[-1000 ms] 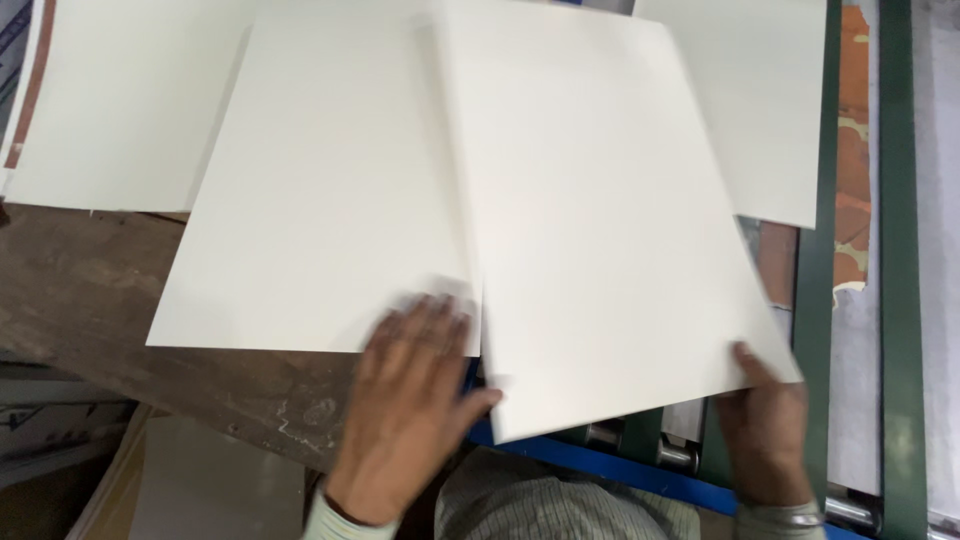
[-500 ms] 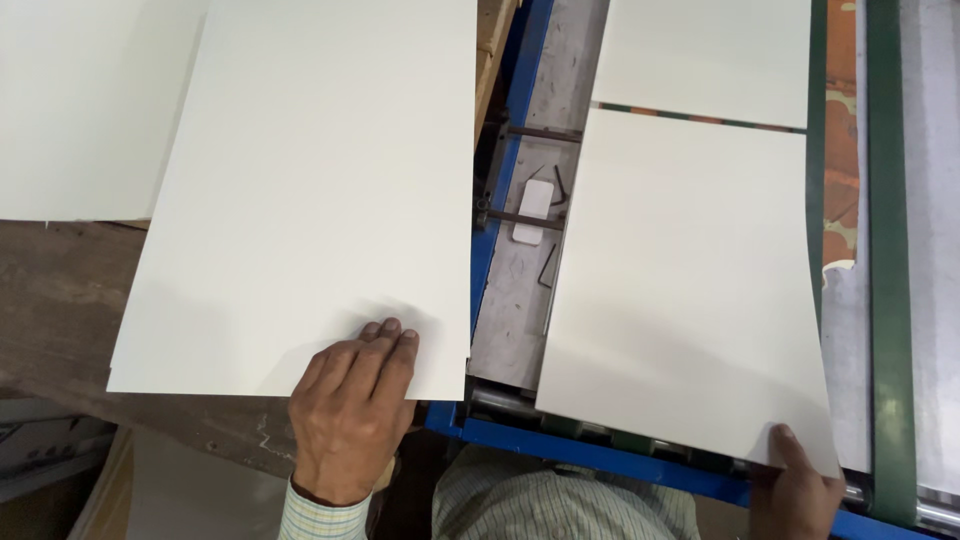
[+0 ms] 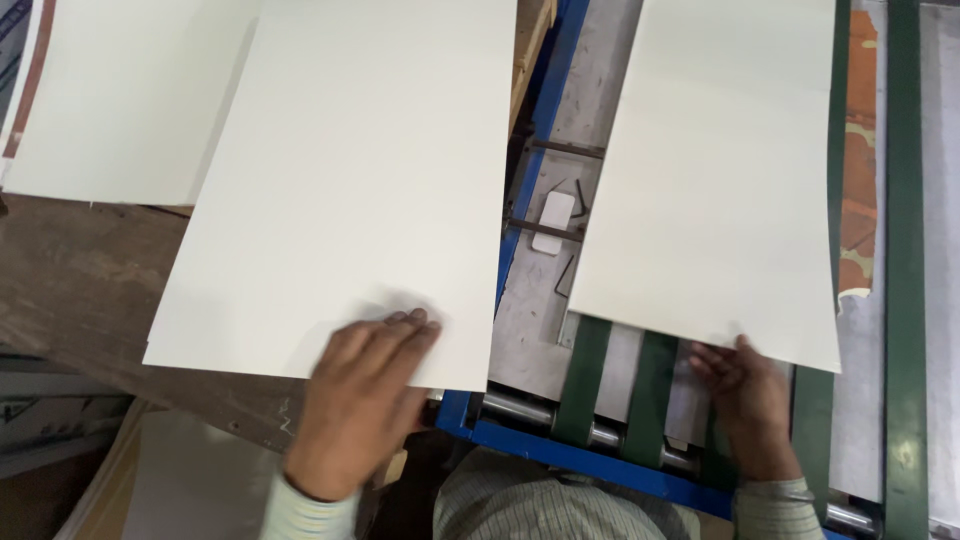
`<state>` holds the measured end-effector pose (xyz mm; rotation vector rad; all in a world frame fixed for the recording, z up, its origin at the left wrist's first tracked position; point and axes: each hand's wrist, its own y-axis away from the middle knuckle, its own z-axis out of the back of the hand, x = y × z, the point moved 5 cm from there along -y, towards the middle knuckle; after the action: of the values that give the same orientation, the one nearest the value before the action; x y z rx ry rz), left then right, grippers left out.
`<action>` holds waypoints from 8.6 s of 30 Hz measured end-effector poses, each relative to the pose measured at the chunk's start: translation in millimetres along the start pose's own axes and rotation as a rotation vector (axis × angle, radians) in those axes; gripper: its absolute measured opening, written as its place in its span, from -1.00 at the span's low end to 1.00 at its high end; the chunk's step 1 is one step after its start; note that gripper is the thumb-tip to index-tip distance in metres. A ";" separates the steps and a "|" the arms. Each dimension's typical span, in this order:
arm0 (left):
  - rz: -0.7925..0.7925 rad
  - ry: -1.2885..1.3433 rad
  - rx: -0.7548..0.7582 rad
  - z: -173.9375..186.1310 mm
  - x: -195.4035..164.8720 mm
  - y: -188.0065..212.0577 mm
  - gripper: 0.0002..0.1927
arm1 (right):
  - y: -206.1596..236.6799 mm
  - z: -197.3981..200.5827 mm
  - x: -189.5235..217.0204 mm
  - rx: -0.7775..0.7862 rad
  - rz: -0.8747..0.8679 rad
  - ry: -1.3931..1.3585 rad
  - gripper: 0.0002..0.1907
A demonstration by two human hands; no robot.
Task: The person places white paper sheets one at a time onto the belt conveyor of a laminating machine, aligning each sheet with their hands as the belts carry it toward the rollers, and repeats this feeding cycle continuously.
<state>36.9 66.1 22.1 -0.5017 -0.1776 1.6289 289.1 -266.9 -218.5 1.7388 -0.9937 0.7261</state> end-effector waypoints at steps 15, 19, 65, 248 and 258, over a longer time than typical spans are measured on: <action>-0.165 0.028 0.167 -73.0 -126.3 -20.7 -0.40 | 113.1 -118.6 -5.5 0.513 -0.101 -0.213 -0.39; -0.093 -0.043 0.175 -48.8 -89.6 -18.3 -0.31 | 89.7 -98.0 26.4 0.056 0.019 -0.061 -0.46; -0.105 -0.079 0.011 -42.7 -75.1 -18.2 -0.52 | 86.7 -81.8 -30.3 0.732 -0.059 -0.053 -0.38; 0.094 -0.190 0.097 -27.9 -0.3 -15.3 -0.30 | 55.4 79.4 38.8 -0.424 0.229 0.168 -0.47; 0.040 -0.202 -0.047 -23.2 -1.2 -4.3 -0.62 | 95.6 113.8 -25.7 -0.488 0.217 0.043 -0.50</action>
<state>50.7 61.4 3.4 -0.3777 -0.3587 1.7172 196.7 -384.7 -236.9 1.2015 -1.2246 0.5899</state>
